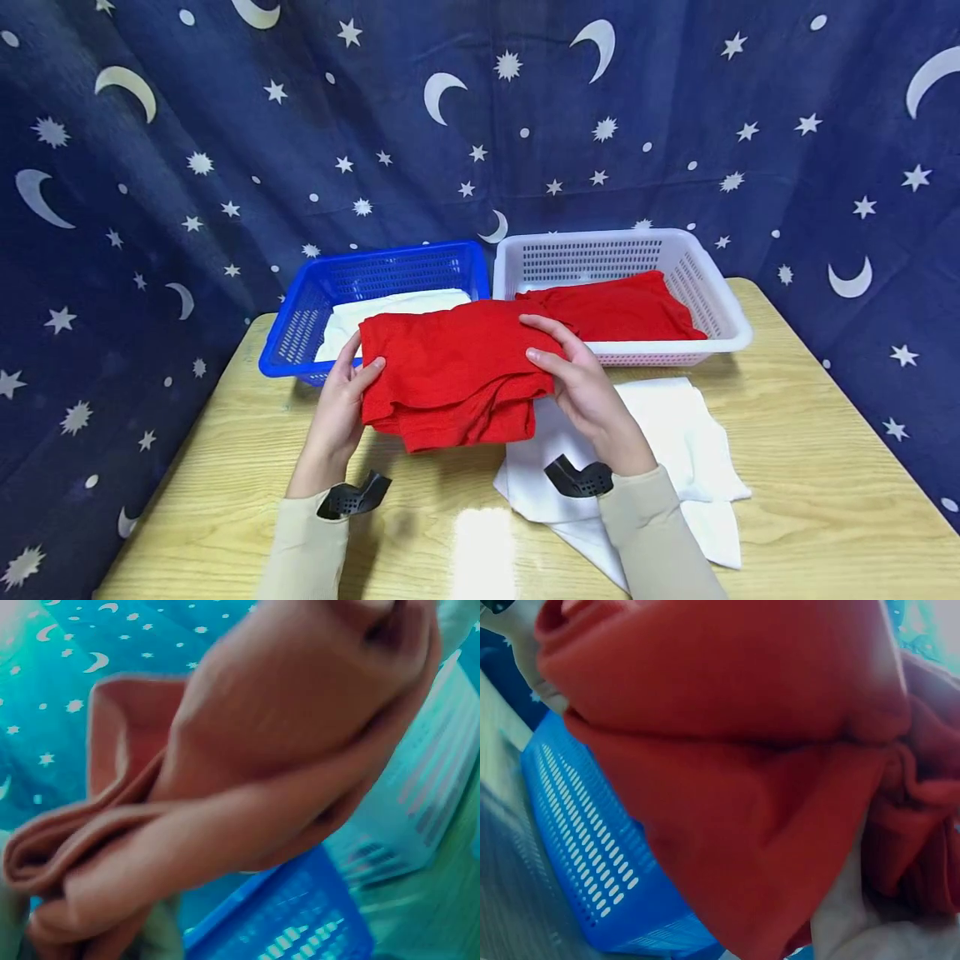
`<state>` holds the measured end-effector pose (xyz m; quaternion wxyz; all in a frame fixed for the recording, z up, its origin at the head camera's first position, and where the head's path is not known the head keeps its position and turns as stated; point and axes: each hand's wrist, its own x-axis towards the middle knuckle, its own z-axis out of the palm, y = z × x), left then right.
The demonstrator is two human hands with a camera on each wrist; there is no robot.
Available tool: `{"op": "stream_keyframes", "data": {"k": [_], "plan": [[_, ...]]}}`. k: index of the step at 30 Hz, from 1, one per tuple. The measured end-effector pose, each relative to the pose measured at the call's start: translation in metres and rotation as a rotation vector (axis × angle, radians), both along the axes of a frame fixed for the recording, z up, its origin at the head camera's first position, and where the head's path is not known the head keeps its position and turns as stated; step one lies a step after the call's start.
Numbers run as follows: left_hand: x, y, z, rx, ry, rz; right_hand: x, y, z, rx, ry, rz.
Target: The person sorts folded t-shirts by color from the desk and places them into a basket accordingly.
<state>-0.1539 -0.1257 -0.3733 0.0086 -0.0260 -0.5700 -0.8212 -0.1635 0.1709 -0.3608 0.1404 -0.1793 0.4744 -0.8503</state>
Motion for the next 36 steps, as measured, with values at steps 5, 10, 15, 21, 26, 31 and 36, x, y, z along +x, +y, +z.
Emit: {"op": "stream_keyframes", "data": {"k": [5, 10, 15, 21, 26, 31, 36], "plan": [[-0.004, 0.013, -0.009, 0.034, -0.012, 0.014, -0.003, 0.007, -0.006, 0.001, -0.003, -0.03], [-0.007, 0.026, -0.014, 0.0, 0.033, -0.003, -0.007, 0.021, -0.004, 0.028, 0.003, -0.063], [-0.014, 0.04, -0.013, -0.046, 0.052, -0.045, -0.017, 0.035, 0.0, 0.062, -0.009, -0.133], [-0.026, 0.049, -0.004, -0.157, 0.045, -0.087, -0.037, 0.051, 0.002, 0.163, -0.043, -0.184], [-0.042, 0.06, 0.007, -0.253, 0.04, -0.122, -0.059, 0.067, 0.002, 0.244, -0.051, -0.228], [-0.054, 0.078, 0.019, -0.284, -0.011, -0.169, -0.072, 0.085, 0.0, 0.305, -0.024, -0.303], [-0.061, 0.097, 0.032, -0.309, 0.013, -0.2, -0.08, 0.104, -0.006, 0.371, 0.046, -0.348]]}}
